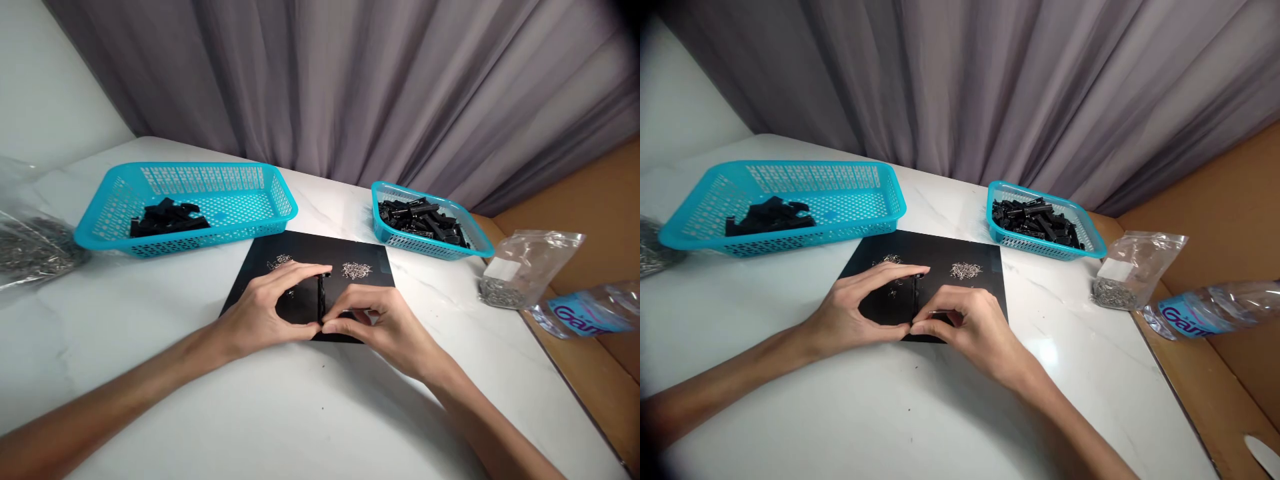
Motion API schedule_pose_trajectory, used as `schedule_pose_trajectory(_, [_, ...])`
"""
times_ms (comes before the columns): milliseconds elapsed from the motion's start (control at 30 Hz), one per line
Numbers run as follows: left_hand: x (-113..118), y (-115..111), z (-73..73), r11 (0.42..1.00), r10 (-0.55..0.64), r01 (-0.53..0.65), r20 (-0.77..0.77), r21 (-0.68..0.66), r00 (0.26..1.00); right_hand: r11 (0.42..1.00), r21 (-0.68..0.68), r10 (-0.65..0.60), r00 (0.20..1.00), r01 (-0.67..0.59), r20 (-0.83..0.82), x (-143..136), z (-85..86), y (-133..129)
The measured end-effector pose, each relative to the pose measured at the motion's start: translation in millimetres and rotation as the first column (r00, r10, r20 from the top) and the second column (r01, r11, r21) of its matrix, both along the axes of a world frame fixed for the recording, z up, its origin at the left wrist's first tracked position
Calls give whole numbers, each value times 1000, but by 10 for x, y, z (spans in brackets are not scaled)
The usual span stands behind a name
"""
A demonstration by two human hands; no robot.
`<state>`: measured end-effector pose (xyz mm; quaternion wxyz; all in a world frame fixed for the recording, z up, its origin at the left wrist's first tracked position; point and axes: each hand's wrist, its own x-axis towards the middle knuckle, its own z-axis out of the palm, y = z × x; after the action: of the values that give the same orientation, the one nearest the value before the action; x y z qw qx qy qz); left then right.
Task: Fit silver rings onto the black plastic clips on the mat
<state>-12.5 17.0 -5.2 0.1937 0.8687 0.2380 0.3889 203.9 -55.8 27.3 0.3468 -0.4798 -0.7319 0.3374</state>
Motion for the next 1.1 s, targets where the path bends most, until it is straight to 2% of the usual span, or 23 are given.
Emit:
schedule_pose_trajectory(100, [-9,4,2,1000,-9,8,-15,-25,1000,999,-13,51,999,-51,1,33,18,-12])
schedule_pose_trajectory(300, [-16,14,56,1000,3,-2,17,-20,1000,999,-35,26,1000,-26,0,50,71,-28])
schedule_pose_trajectory(400, [-37,19,79,1000,1,0,25,-21,1000,997,41,-64,998,64,2,77,73,-39])
schedule_pose_trajectory(500, [-55,21,83,999,-12,13,24,-32,1000,952,206,-239,970,225,47,102,34,-53])
schedule_pose_trajectory(567, [-56,17,82,999,-9,10,25,-40,1000,934,230,-287,958,274,22,94,-3,-65])
schedule_pose_trajectory(667, [-49,8,85,999,9,-8,22,-52,1000,962,78,-244,952,261,-184,35,-39,-92])
schedule_pose_trajectory(767, [-44,1,93,998,26,-25,11,-63,1000,980,-60,-198,905,190,-377,-51,-46,-116])
schedule_pose_trajectory(933, [-40,-4,97,997,40,-39,20,-62,999,984,-136,-165,881,116,-443,-133,-64,-116])
schedule_pose_trajectory(1100, [-32,-11,81,995,62,-59,35,-74,997,987,-117,-154,876,112,-458,-140,-91,-117])
